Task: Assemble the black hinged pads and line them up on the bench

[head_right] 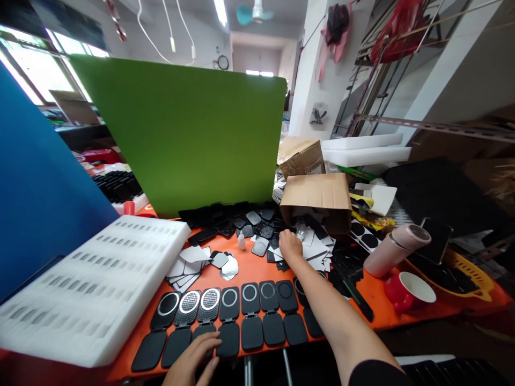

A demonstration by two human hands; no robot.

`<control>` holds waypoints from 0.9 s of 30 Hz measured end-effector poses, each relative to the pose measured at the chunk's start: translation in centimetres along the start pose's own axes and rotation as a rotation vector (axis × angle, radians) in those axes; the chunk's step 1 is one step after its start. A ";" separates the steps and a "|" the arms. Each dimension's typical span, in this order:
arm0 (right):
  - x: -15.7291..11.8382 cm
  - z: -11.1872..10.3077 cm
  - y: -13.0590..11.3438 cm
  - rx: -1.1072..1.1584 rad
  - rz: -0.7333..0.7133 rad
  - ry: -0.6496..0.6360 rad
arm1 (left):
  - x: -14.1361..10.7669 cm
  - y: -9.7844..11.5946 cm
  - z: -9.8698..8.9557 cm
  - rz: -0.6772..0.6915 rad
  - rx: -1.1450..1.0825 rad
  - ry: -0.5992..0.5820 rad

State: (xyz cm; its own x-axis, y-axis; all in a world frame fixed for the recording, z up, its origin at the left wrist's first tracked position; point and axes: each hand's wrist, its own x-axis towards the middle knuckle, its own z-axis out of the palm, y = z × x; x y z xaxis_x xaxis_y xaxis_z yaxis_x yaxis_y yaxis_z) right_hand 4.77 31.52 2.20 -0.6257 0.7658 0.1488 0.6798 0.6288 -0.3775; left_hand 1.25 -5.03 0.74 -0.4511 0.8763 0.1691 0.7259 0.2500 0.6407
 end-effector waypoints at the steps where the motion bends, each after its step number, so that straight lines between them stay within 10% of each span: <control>1: -0.5 -0.6 0.2 0.046 0.024 0.034 | 0.4 0.2 -0.1 -0.036 -0.043 0.000; 10: -11.0 -1.8 -3.3 0.599 -0.023 -0.056 | 8.5 3.7 0.6 -0.458 -0.961 0.022; 13: -14.0 -2.0 -5.2 0.654 -0.127 0.092 | 9.1 4.8 0.8 -0.511 -1.108 -0.015; 18: -16.0 -3.8 -6.3 0.445 -0.598 -0.056 | 7.4 5.0 0.2 -0.411 -0.936 0.000; 27: -19.8 -4.0 -6.2 0.205 -0.824 -0.410 | 2.8 5.7 -1.1 -0.202 -0.369 -0.142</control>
State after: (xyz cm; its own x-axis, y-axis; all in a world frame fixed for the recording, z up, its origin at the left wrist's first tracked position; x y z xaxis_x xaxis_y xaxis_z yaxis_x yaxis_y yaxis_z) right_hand 14.45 13.02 5.22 -0.9917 -0.0412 0.1216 -0.0927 0.8851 -0.4560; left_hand 3.55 -1.58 5.67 -0.4700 0.8795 -0.0748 0.3853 0.2807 0.8791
